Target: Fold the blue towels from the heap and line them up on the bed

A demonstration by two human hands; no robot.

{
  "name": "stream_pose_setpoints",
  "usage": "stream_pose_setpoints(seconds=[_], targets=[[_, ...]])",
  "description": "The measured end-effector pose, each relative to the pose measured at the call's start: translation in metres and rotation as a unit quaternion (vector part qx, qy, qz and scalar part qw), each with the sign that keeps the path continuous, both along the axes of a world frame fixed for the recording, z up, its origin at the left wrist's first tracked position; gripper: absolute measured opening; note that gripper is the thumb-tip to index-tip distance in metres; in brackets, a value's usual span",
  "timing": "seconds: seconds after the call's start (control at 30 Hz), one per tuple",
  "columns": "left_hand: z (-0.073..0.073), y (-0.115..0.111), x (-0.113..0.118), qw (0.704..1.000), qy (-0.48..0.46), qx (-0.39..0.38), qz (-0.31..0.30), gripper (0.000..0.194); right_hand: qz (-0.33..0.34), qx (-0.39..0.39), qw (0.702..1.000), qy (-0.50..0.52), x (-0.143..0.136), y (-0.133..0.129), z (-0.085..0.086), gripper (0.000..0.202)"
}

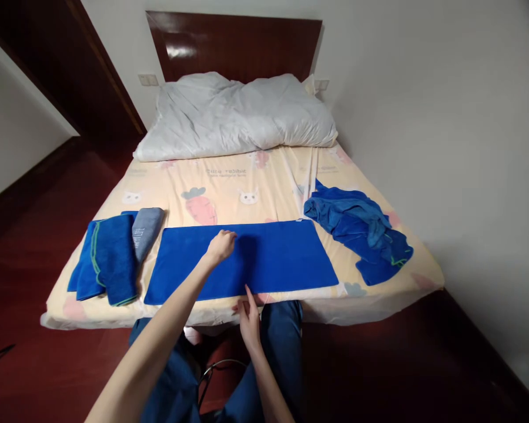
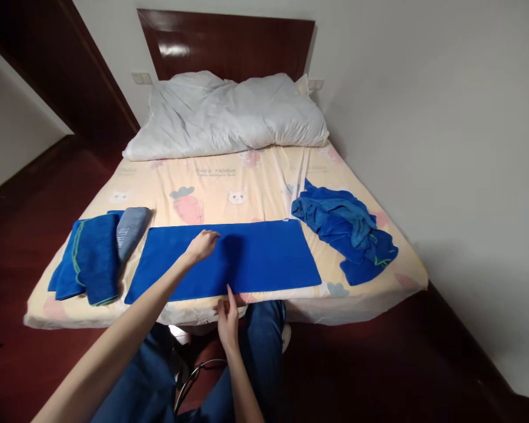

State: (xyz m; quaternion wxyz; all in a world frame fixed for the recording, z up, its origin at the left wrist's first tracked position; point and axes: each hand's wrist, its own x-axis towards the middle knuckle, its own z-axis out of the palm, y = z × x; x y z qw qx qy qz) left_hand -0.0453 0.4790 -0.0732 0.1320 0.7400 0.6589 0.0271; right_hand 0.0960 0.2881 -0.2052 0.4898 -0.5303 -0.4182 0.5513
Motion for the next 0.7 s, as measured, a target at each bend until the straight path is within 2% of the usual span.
stream_pose_setpoints(seconds=[0.07,0.13,0.27,0.37,0.43,0.57,0.7], targets=[[-0.005,0.041,0.009,0.999,0.021,-0.029,-0.011,0.037,-0.009,-0.001,1.000,-0.008,-0.002,0.001,0.000,0.061],[-0.016,0.071,0.017,0.998,0.026,-0.049,-0.015,0.038,-0.015,-0.009,1.000,-0.009,-0.003,-0.001,-0.001,0.058],[-0.042,0.108,0.030,0.996,0.031,-0.084,-0.012,0.045,-0.020,-0.030,0.999,-0.007,-0.003,-0.003,-0.001,0.056],[-0.055,0.123,0.035,0.995,0.028,-0.097,-0.005,0.046,-0.008,-0.034,0.999,-0.002,-0.002,0.001,0.002,0.057],[-0.059,0.130,0.035,0.994,0.024,-0.104,0.006,0.041,0.010,-0.035,0.999,-0.017,-0.001,0.004,0.006,0.057],[-0.056,0.137,0.033,0.993,0.021,-0.113,0.036,0.031,0.033,-0.033,0.998,-0.042,0.000,0.000,0.007,0.059],[-0.052,0.138,0.032,0.993,0.014,-0.093,0.067,0.033,0.041,-0.038,0.997,-0.053,0.001,-0.005,0.007,0.061]])
